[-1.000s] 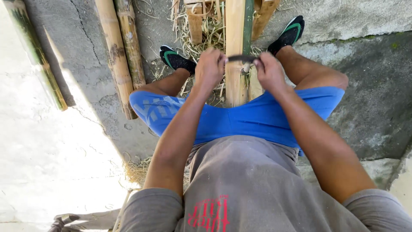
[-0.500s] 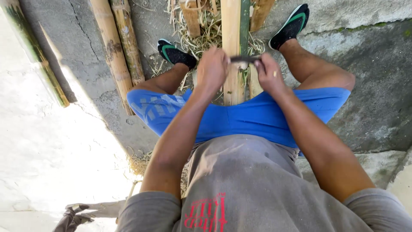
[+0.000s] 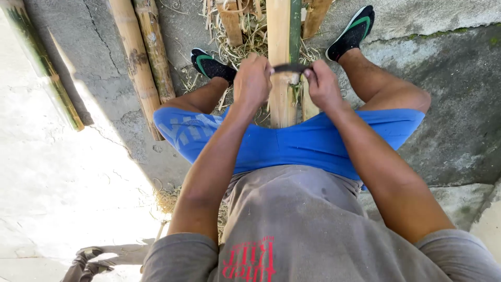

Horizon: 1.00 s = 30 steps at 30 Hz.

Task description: Using a curved blade to scrape and shape bamboo stalks while sitting.

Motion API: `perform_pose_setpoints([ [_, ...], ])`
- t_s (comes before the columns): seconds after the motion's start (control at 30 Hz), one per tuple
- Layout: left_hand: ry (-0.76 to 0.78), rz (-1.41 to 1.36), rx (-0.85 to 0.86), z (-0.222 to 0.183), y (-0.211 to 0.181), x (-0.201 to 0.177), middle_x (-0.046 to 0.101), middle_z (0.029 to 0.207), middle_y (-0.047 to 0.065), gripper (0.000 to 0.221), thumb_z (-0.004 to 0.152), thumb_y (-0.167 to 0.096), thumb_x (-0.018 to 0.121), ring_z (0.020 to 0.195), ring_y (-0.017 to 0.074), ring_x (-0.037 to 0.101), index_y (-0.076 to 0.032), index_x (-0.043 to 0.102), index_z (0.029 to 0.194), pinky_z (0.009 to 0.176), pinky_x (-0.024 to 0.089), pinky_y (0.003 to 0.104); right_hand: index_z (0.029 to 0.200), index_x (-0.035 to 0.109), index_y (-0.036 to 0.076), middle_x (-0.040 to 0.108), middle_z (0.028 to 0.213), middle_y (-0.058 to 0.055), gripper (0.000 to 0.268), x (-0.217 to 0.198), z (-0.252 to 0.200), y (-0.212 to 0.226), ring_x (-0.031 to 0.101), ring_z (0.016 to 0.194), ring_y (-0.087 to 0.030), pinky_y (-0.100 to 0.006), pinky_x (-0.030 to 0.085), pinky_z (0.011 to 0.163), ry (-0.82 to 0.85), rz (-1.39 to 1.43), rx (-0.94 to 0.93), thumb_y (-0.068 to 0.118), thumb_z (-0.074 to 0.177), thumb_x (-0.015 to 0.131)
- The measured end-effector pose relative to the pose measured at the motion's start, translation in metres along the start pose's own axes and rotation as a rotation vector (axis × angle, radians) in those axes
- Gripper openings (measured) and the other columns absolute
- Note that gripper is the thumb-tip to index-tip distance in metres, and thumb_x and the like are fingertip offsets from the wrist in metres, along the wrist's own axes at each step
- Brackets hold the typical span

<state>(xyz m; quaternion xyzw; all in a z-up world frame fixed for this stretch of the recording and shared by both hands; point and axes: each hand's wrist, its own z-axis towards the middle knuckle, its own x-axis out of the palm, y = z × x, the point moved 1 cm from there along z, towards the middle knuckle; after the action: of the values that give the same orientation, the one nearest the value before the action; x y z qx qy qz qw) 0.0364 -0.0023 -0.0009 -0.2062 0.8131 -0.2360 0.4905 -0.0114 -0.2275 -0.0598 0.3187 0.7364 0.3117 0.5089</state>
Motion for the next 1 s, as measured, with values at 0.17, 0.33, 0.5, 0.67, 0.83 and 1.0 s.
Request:
perform_pose_setpoints([
  [0.17, 0.117, -0.041, -0.061, -0.012, 0.011, 0.008, 0.057, 0.088, 0.015, 0.015, 0.098, -0.012, 0.062, 0.081, 0.0318, 0.060, -0.003, 0.063, 0.086, 0.074, 0.049, 0.048, 0.096, 0.052, 0.001, 0.054, 0.089, -0.024, 0.016, 0.008, -0.024, -0.006, 0.055, 0.082, -0.046, -0.051, 0.044, 0.073, -0.034, -0.019, -0.059, 0.012, 0.106, 0.060],
  [0.33, -0.033, -0.101, 0.003, -0.021, 0.002, 0.006, 0.060, 0.089, 0.013, 0.011, 0.088, -0.013, 0.069, 0.087, 0.0343, 0.062, -0.004, 0.065, 0.084, 0.076, 0.050, 0.048, 0.097, 0.052, 0.001, 0.054, 0.089, -0.023, 0.016, 0.006, -0.026, 0.000, 0.055, 0.081, -0.045, -0.052, 0.044, 0.072, -0.008, -0.029, 0.012, 0.013, 0.104, 0.061],
  [0.5, -0.074, -0.081, 0.051, -0.014, 0.008, 0.006, 0.061, 0.092, 0.011, 0.011, 0.091, -0.014, 0.071, 0.090, 0.0335, 0.062, -0.005, 0.066, 0.086, 0.077, 0.050, 0.047, 0.100, 0.053, 0.001, 0.055, 0.092, -0.022, 0.014, 0.007, -0.020, 0.003, 0.055, 0.085, -0.045, -0.052, 0.043, 0.074, -0.059, -0.058, -0.019, 0.011, 0.106, 0.062],
  [0.67, -0.004, -0.055, 0.003, -0.035, 0.013, 0.018, 0.059, 0.091, 0.012, 0.012, 0.089, -0.014, 0.071, 0.087, 0.0326, 0.061, -0.005, 0.065, 0.084, 0.073, 0.050, 0.047, 0.098, 0.053, 0.002, 0.054, 0.090, -0.022, 0.013, 0.011, -0.039, -0.003, 0.056, 0.084, -0.044, -0.052, 0.045, 0.074, -0.021, -0.034, -0.013, 0.011, 0.102, 0.061],
  [0.83, -0.086, -0.112, 0.058, 0.008, 0.007, -0.006, 0.061, 0.092, 0.012, 0.012, 0.092, -0.014, 0.072, 0.088, 0.0344, 0.061, -0.005, 0.065, 0.087, 0.075, 0.050, 0.048, 0.101, 0.054, 0.002, 0.057, 0.093, -0.024, 0.016, -0.001, 0.004, 0.006, 0.056, 0.087, -0.046, -0.052, 0.044, 0.075, -0.047, -0.036, 0.041, 0.014, 0.107, 0.062],
  [1.0, -0.061, -0.128, 0.113, -0.032, 0.033, 0.036, 0.059, 0.091, 0.015, 0.009, 0.090, -0.011, 0.072, 0.090, 0.0362, 0.060, -0.007, 0.065, 0.085, 0.078, 0.050, 0.048, 0.099, 0.056, 0.003, 0.055, 0.091, -0.024, 0.011, 0.016, -0.037, -0.020, 0.056, 0.088, -0.046, -0.051, 0.046, 0.078, -0.054, -0.060, -0.076, 0.012, 0.103, 0.061],
])
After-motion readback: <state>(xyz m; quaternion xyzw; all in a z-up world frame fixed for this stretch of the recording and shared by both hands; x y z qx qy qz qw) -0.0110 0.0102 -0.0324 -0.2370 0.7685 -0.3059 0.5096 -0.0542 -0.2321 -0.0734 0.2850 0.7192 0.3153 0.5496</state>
